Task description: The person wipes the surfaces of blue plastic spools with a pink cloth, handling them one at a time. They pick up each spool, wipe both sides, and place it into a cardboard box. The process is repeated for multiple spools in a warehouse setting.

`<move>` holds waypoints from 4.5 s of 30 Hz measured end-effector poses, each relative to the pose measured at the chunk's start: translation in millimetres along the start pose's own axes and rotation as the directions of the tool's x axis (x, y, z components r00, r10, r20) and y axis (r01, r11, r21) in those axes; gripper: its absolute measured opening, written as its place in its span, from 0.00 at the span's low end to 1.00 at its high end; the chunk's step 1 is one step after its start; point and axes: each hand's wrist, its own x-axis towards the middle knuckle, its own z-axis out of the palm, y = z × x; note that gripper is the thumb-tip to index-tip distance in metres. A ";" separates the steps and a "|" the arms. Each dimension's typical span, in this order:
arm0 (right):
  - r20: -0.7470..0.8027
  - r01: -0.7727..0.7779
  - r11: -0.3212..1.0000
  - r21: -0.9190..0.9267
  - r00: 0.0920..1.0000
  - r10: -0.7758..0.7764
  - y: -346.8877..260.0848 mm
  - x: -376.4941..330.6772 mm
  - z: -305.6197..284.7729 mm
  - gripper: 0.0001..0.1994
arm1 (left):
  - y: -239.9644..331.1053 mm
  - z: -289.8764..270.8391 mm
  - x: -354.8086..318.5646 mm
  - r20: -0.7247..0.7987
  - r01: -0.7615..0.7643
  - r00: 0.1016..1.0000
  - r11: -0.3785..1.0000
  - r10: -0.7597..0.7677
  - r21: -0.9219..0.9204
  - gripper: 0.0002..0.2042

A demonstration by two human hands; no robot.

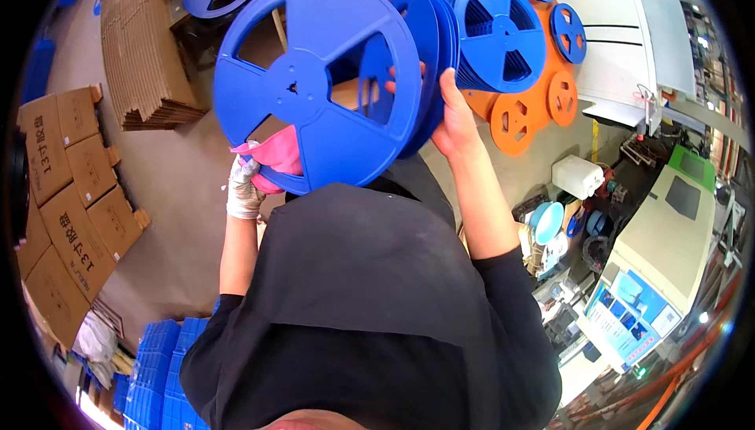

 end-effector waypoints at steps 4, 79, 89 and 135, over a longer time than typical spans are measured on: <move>0.097 0.060 0.980 0.190 0.992 -0.080 -1.8 9.2 7.3 0.37 | 22.9 8.6 -1.1 -0.016 0.192 0.981 0.942 -0.195 0.275 0.24; 0.004 0.203 0.914 0.351 0.976 -0.218 -9.3 62.8 45.3 0.20 | -8.3 -12.8 -19.0 0.270 -0.285 0.798 -0.058 0.538 0.957 0.13; 0.188 0.034 0.808 0.588 0.966 -0.178 5.1 50.6 13.9 0.23 | 30.3 42.2 0.3 -0.021 -0.018 1.000 0.972 0.014 -0.233 0.28; -0.212 0.292 0.851 0.437 0.953 -0.219 -4.4 -43.3 -62.7 0.22 | -75.2 -25.0 12.9 -0.266 0.462 0.887 0.701 -0.378 0.544 0.19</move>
